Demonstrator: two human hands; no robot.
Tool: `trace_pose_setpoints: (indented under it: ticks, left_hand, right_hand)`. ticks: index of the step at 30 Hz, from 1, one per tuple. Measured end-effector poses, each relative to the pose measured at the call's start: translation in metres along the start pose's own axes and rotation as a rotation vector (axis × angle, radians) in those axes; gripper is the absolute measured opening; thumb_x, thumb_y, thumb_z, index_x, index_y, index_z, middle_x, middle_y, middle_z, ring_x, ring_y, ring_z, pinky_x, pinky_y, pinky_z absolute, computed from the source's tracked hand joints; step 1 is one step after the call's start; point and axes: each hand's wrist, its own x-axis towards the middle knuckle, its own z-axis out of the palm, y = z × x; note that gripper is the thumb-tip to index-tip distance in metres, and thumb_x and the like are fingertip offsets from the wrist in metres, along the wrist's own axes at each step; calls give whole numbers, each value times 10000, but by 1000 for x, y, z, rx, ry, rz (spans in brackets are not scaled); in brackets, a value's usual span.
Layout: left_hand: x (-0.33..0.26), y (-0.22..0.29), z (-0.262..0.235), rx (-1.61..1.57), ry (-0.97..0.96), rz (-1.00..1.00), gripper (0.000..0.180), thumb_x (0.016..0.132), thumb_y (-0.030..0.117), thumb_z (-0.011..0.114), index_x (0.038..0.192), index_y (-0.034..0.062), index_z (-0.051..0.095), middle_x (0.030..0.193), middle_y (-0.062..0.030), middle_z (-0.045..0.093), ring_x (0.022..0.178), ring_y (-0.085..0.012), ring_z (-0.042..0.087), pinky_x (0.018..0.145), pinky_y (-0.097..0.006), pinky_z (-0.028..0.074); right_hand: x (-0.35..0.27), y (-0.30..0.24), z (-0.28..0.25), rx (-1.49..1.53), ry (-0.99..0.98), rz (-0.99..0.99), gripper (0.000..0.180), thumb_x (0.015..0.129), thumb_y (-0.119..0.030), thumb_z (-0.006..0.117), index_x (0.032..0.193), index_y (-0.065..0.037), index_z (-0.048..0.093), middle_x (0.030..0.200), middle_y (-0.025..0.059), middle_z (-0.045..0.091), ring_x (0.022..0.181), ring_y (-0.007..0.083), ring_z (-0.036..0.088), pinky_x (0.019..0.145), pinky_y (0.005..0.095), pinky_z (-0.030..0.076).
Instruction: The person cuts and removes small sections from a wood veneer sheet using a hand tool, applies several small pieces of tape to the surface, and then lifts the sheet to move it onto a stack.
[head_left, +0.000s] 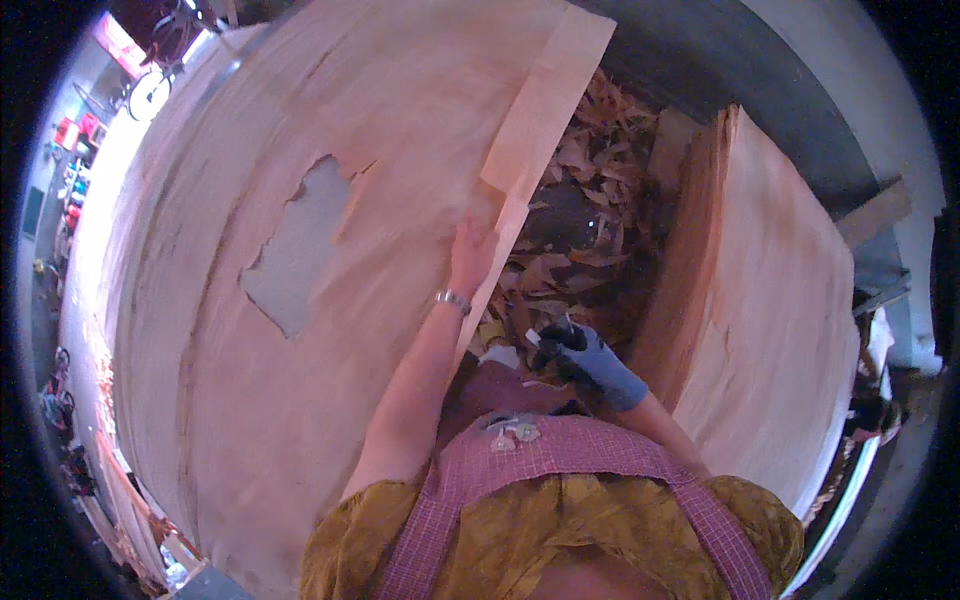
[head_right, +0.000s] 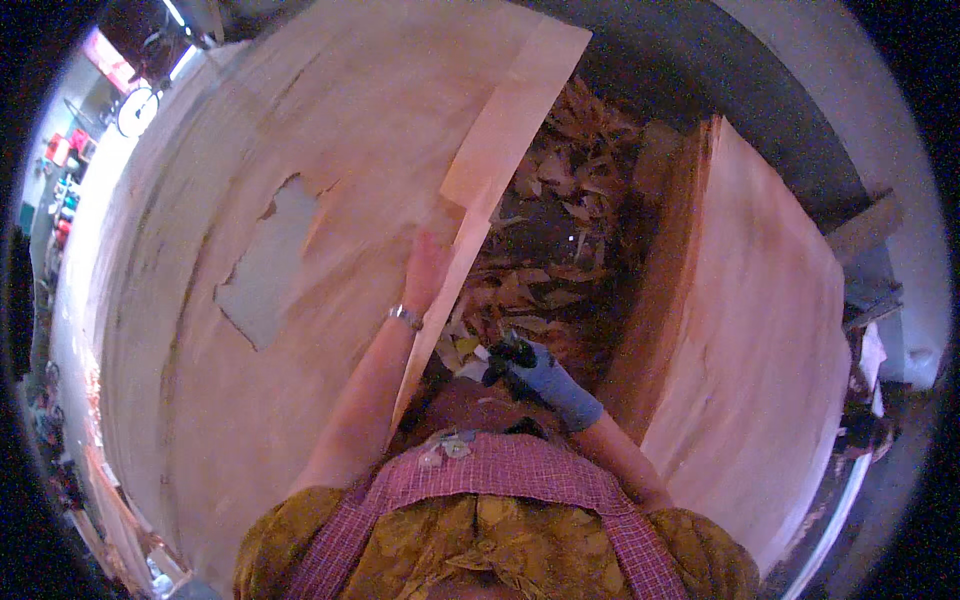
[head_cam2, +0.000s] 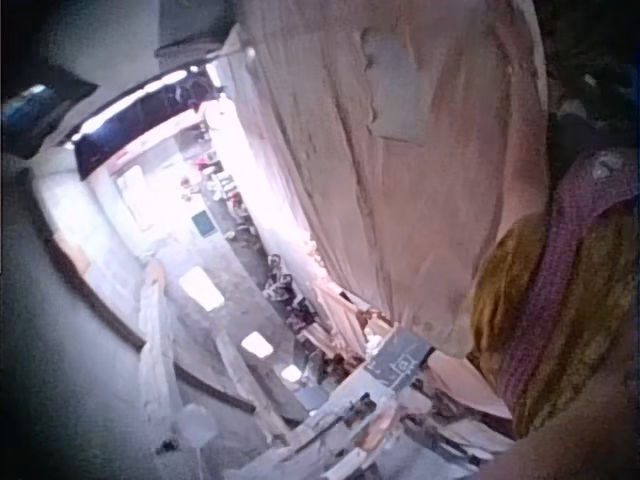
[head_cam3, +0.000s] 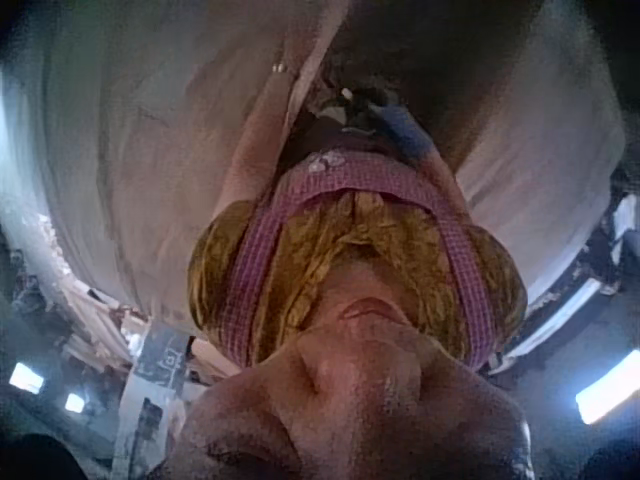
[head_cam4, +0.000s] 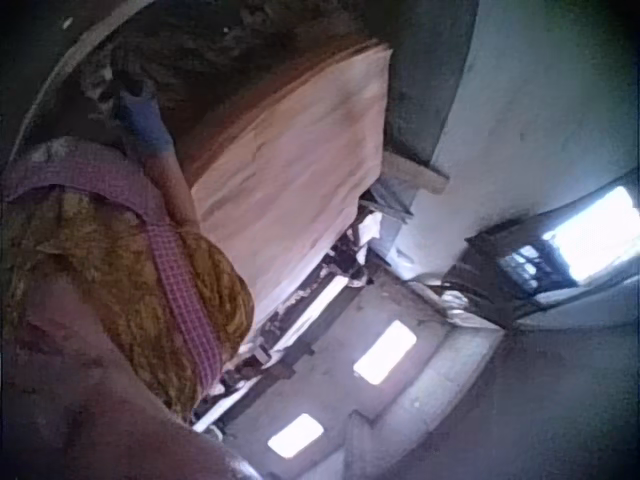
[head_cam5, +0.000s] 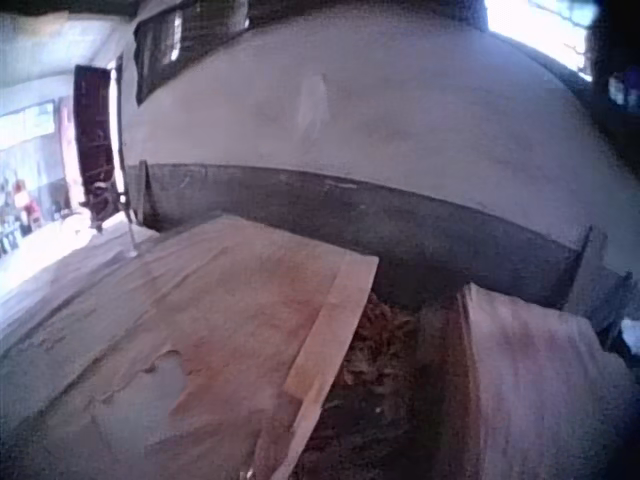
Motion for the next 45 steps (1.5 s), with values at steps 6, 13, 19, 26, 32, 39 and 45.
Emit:
trace_pose_setpoints:
  ticks: [6,13,19,26,32,39,45]
  left_hand:
    - [97,27,26,-749,-255,-710,479,858,208,689,1246,-26,534,933,-62,631,856,-139,601,774,-260,497]
    - [81,56,70,79,-343,-51,553,745,220,735,1259,102,568,1163,-154,590,1070,-329,554,893,-450,467]
    - [69,78,92,103,-320,10,521,713,190,740,1209,133,588,1274,-152,546,1173,-341,506,972,-475,416]
    - [76,88,88,140,-641,-190,480,723,178,729,1177,111,590,1196,-140,581,1158,-335,504,961,-485,402]
    - [107,86,71,652,-213,-148,430,807,218,637,1216,102,572,1175,-142,583,1114,-338,527,941,-474,413]
    - [185,63,50,742,22,-400,535,846,244,598,1335,56,493,1298,-193,534,1170,-368,502,919,-511,425]
    - [308,49,74,625,330,-319,613,915,272,557,1449,70,333,1351,-283,471,1227,-409,482,982,-517,405]
  right_hand:
    - [21,-65,-44,92,125,177,284,919,-244,657,1087,-17,630,913,22,661,699,99,592,646,235,480]
    - [91,-99,-110,-20,151,133,272,913,-269,664,1065,-46,624,832,29,681,584,52,541,510,195,409]
    - [145,-110,-162,30,-22,176,258,902,-207,668,1095,-43,622,890,36,686,688,78,585,595,224,455]
    - [205,-125,-204,-78,-367,199,309,870,-126,674,1153,-17,616,975,45,684,821,122,634,716,280,538]
    - [200,-209,-183,-152,-682,198,269,881,-143,657,1124,-30,627,940,39,682,803,116,624,698,269,523]
    - [211,-250,-102,-83,-914,103,240,895,-141,663,1100,-35,595,927,21,652,797,95,598,687,236,487]
    - [204,-264,-92,-451,-576,-250,399,846,-379,727,981,-56,536,826,87,636,784,182,630,717,349,513]
